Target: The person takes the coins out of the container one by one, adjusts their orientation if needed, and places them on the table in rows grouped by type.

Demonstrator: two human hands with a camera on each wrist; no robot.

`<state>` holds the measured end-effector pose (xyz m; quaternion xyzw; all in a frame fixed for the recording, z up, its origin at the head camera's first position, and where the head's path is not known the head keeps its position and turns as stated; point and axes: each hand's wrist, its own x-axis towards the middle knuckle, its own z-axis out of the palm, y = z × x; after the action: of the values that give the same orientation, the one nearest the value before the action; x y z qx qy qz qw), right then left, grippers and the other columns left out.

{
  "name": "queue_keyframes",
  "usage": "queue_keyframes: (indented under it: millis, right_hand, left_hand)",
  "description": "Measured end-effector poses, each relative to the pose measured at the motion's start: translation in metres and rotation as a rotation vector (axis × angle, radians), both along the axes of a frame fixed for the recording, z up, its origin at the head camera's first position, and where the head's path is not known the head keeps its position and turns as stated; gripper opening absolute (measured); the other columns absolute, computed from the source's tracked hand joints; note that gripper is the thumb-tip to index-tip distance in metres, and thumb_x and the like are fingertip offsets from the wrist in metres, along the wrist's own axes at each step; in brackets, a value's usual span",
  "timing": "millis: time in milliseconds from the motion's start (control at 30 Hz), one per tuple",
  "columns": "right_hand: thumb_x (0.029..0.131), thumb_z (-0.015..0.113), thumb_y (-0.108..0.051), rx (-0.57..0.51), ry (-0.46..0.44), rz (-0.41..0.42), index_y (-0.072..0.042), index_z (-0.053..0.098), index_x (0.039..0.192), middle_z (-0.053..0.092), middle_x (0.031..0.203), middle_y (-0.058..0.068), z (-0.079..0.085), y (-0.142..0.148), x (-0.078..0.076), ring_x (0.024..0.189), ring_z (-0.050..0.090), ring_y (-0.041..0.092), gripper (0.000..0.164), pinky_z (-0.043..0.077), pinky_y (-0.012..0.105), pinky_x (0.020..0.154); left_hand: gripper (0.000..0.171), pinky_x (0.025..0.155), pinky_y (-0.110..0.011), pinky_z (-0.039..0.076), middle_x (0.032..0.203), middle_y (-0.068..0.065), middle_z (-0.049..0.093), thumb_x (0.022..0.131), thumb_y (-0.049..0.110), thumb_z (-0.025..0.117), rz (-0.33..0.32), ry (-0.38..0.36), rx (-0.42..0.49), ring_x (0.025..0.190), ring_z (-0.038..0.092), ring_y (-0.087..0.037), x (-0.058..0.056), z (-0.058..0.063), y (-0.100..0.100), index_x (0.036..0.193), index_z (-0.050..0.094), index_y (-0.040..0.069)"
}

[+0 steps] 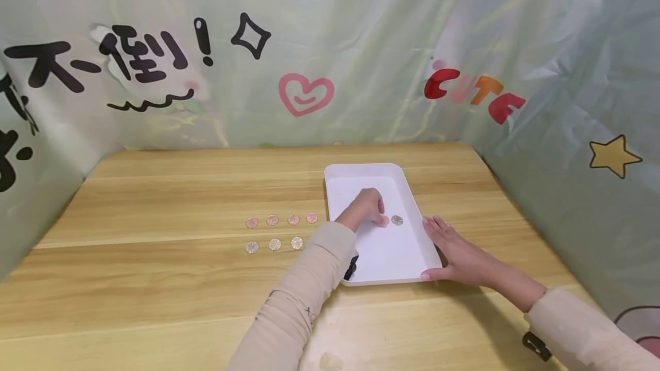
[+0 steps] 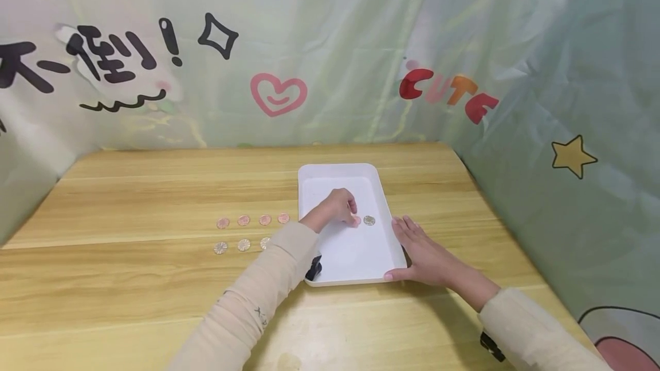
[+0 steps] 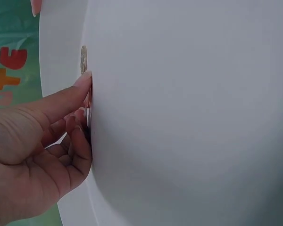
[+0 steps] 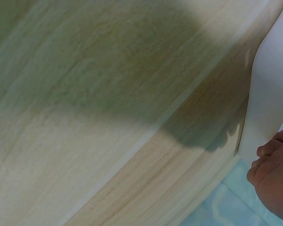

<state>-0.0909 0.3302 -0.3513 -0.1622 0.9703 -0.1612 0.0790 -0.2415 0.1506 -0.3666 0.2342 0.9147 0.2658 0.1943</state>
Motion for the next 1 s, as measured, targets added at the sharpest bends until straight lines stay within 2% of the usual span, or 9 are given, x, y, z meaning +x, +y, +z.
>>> queue_keyframes:
  millis: [267, 400, 533, 633, 700, 800, 900, 1000]
  right_hand:
    - [0.072, 0.071, -0.051, -0.002, -0.011, -0.009, 0.010, 0.021, 0.142, 0.019, 0.149, 0.030, 0.001, -0.001, 0.000, 0.138, 0.013, 0.047, 0.106, 0.021, 0.059, 0.107]
    - [0.072, 0.071, -0.051, -0.006, -0.011, -0.010, 0.010, 0.020, 0.142, 0.019, 0.149, 0.030, 0.001, -0.001, 0.001, 0.138, 0.013, 0.047, 0.106, 0.020, 0.058, 0.108]
    - [0.072, 0.071, -0.050, -0.015, -0.008, -0.005, 0.010, 0.020, 0.142, 0.019, 0.149, 0.030, 0.001, -0.001, 0.002, 0.138, 0.013, 0.047, 0.106, 0.019, 0.057, 0.109]
    - [0.073, 0.071, -0.050, -0.015, 0.001, 0.007, 0.010, 0.020, 0.142, 0.020, 0.148, 0.031, 0.001, 0.000, 0.002, 0.138, 0.013, 0.047, 0.105, 0.020, 0.057, 0.109]
    - [0.073, 0.071, -0.050, -0.016, 0.002, 0.005, 0.010, 0.020, 0.142, 0.020, 0.149, 0.030, 0.001, 0.000, 0.002, 0.138, 0.013, 0.046, 0.105, 0.019, 0.055, 0.111]
    - [0.073, 0.071, -0.051, -0.016, 0.007, 0.011, 0.010, 0.020, 0.143, 0.020, 0.148, 0.031, 0.001, 0.000, 0.002, 0.138, 0.013, 0.046, 0.105, 0.016, 0.050, 0.114]
    - [0.072, 0.071, -0.052, -0.013, -0.001, 0.003, 0.010, 0.020, 0.142, 0.020, 0.149, 0.030, 0.002, -0.001, 0.002, 0.138, 0.013, 0.046, 0.106, 0.017, 0.052, 0.112]
    - [0.072, 0.071, -0.052, 0.000, -0.003, 0.001, 0.010, 0.021, 0.142, 0.021, 0.148, 0.031, 0.003, -0.001, 0.001, 0.137, 0.014, 0.047, 0.106, 0.023, 0.060, 0.106]
  left_hand:
    - [0.021, 0.068, -0.017, 0.045, 0.077, 0.000, 0.062, 0.070, 0.019, 0.081, 0.002, 0.006, -0.088, 0.071, 0.050, -0.012, -0.005, -0.003, 0.006, 0.083, 0.070, 0.007]
    - [0.019, 0.067, -0.017, 0.044, 0.081, -0.002, 0.067, 0.072, 0.018, 0.080, 0.022, -0.002, -0.108, 0.069, 0.050, -0.011, -0.004, -0.001, 0.007, 0.085, 0.071, 0.007]
    - [0.020, 0.057, -0.017, 0.041, 0.084, -0.005, 0.066, 0.077, 0.018, 0.076, 0.068, -0.014, -0.109, 0.066, 0.049, -0.012, 0.000, 0.006, 0.008, 0.089, 0.070, 0.003]
    - [0.025, 0.049, -0.017, 0.038, 0.077, -0.005, 0.061, 0.078, 0.020, 0.075, 0.116, -0.021, -0.093, 0.059, 0.047, -0.012, 0.003, 0.013, 0.008, 0.091, 0.067, 0.001]
    - [0.026, 0.045, -0.016, 0.035, 0.069, -0.004, 0.057, 0.076, 0.021, 0.076, 0.141, -0.034, -0.066, 0.053, 0.045, -0.010, 0.004, 0.019, 0.009, 0.087, 0.066, 0.000]
    - [0.022, 0.041, -0.014, 0.033, 0.055, -0.001, 0.051, 0.076, 0.017, 0.076, 0.167, -0.054, -0.010, 0.044, 0.042, -0.008, 0.004, 0.028, 0.008, 0.068, 0.062, 0.003]
    - [0.030, 0.040, -0.013, 0.035, 0.047, 0.001, 0.048, 0.075, 0.010, 0.075, 0.203, -0.129, 0.115, 0.040, 0.043, -0.007, 0.005, 0.038, 0.003, 0.055, 0.053, 0.005]
    - [0.028, 0.042, -0.013, 0.040, 0.046, 0.000, 0.049, 0.075, 0.004, 0.073, 0.232, -0.211, 0.242, 0.040, 0.047, -0.008, 0.006, 0.048, -0.003, 0.054, 0.056, 0.003]
